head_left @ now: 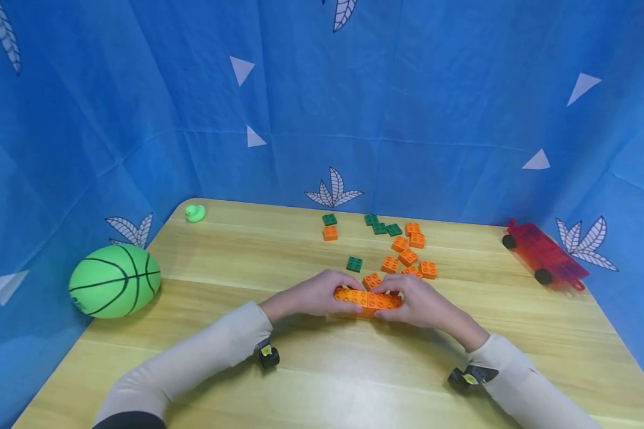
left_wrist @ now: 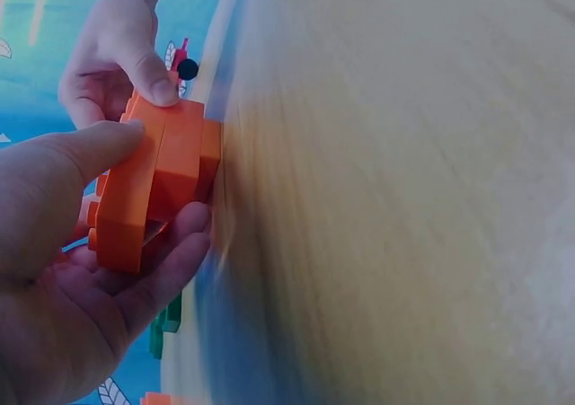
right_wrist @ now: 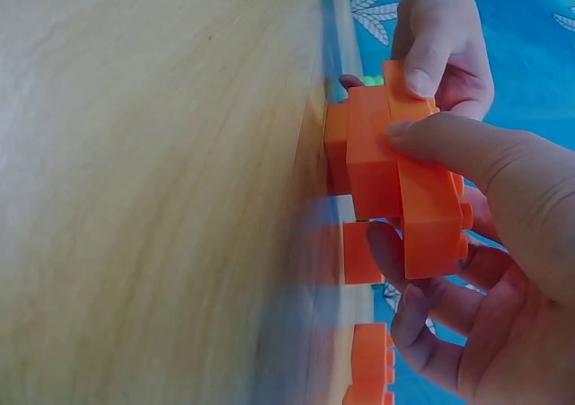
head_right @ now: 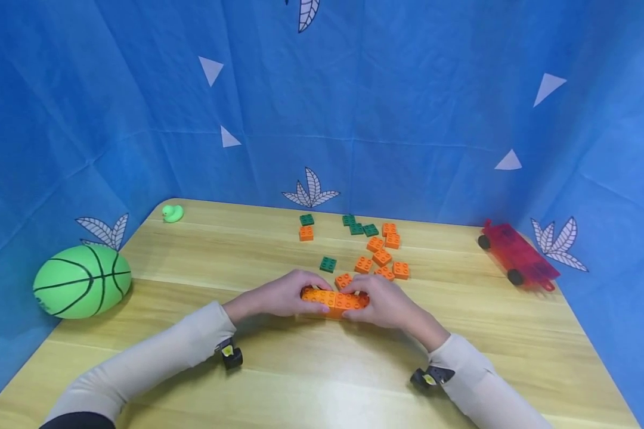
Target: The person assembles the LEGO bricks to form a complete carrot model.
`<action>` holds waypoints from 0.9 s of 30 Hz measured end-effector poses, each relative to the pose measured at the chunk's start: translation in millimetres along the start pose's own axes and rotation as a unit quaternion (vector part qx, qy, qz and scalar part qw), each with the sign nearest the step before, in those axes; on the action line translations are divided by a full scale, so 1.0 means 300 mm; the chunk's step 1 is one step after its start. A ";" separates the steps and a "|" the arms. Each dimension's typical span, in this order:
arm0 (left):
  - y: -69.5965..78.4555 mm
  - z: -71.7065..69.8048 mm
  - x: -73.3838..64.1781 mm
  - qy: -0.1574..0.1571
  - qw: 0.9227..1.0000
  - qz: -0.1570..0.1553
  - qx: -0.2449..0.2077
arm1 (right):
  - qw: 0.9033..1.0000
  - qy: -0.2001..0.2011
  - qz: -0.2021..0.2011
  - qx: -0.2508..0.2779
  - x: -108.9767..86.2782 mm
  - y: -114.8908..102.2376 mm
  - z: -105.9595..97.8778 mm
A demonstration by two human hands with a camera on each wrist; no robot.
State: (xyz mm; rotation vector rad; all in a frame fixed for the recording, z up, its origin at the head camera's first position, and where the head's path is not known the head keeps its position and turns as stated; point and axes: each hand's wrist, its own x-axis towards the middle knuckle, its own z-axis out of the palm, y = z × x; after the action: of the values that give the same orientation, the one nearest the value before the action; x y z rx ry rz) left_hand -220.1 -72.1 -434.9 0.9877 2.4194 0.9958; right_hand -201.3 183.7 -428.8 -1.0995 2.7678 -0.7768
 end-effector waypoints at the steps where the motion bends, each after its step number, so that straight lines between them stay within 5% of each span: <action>1: 0.000 0.001 0.000 0.001 1.000 0.001 0.005 | 1.000 0.001 -0.001 -0.001 0.000 0.001 0.000; 10: -0.005 -0.043 0.005 -0.014 0.999 -0.008 0.029 | 1.000 0.000 -0.009 -0.012 0.001 0.004 0.007; 14: -0.039 -0.117 0.026 0.046 0.997 -0.049 0.041 | 1.000 -0.003 -0.001 -0.008 -0.004 0.003 0.003; 19: -0.134 -0.213 0.072 0.131 0.983 -0.110 0.067 | 1.000 0.000 0.005 -0.015 -0.004 0.003 -0.001; 22: -0.191 -0.241 0.094 0.148 0.977 -0.135 0.077 | 1.000 0.002 0.002 -0.020 -0.003 0.003 0.001; 27: -0.242 -0.244 0.128 0.135 0.979 -0.135 0.073 | 1.000 -0.003 0.000 -0.015 -0.007 0.000 0.006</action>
State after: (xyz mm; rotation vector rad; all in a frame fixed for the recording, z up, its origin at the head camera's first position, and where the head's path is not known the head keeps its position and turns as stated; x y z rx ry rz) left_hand -320.4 -116.9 -438.0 0.5724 2.7902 0.9167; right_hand -199.3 184.4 -430.7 -1.1061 2.7832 -0.7323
